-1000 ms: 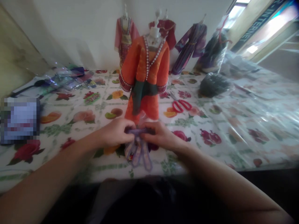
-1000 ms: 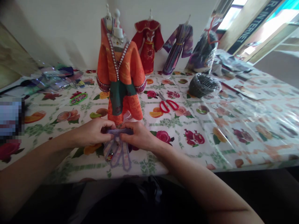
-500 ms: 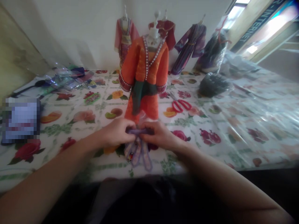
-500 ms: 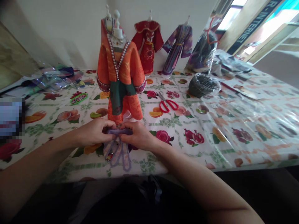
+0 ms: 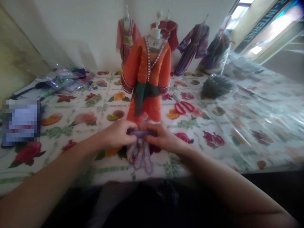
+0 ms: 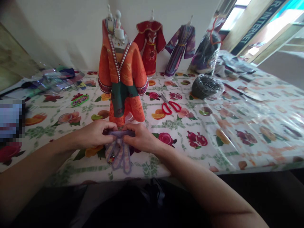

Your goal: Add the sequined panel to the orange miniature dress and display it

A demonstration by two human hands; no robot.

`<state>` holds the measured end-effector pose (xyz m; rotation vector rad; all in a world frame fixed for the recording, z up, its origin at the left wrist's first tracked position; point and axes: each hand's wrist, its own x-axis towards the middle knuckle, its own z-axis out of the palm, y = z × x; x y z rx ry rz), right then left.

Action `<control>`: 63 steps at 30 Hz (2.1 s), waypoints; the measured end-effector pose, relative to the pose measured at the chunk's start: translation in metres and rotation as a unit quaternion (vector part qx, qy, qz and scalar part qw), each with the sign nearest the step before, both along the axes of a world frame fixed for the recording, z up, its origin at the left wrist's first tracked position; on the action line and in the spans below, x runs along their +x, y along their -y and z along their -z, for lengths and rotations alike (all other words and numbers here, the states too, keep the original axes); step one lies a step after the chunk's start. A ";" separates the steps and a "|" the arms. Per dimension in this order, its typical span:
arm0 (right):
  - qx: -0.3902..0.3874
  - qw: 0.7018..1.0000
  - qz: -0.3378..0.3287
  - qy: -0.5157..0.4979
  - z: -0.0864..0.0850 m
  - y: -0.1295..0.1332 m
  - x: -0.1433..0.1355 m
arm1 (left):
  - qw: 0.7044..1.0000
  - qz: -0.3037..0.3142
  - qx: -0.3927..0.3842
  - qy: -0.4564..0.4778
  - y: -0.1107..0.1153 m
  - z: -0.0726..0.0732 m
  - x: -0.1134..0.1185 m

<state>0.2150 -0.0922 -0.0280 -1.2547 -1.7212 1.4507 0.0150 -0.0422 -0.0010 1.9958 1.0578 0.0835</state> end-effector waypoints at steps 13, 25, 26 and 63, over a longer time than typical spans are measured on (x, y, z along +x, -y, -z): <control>0.076 0.997 0.013 -0.022 0.001 -0.001 0.000 | 1.000 0.010 0.017 -0.004 0.000 0.002 0.000; 0.055 0.998 0.014 -0.036 0.002 0.000 -0.002 | 1.000 0.010 0.012 -0.013 0.001 0.000 0.000; 0.051 0.998 0.012 -0.036 0.002 0.000 -0.002 | 1.000 0.010 0.015 -0.014 0.001 0.000 0.000; 0.182 0.976 0.100 -0.064 -0.051 0.015 0.004 | 0.911 0.058 0.153 0.378 0.028 -0.032 -0.046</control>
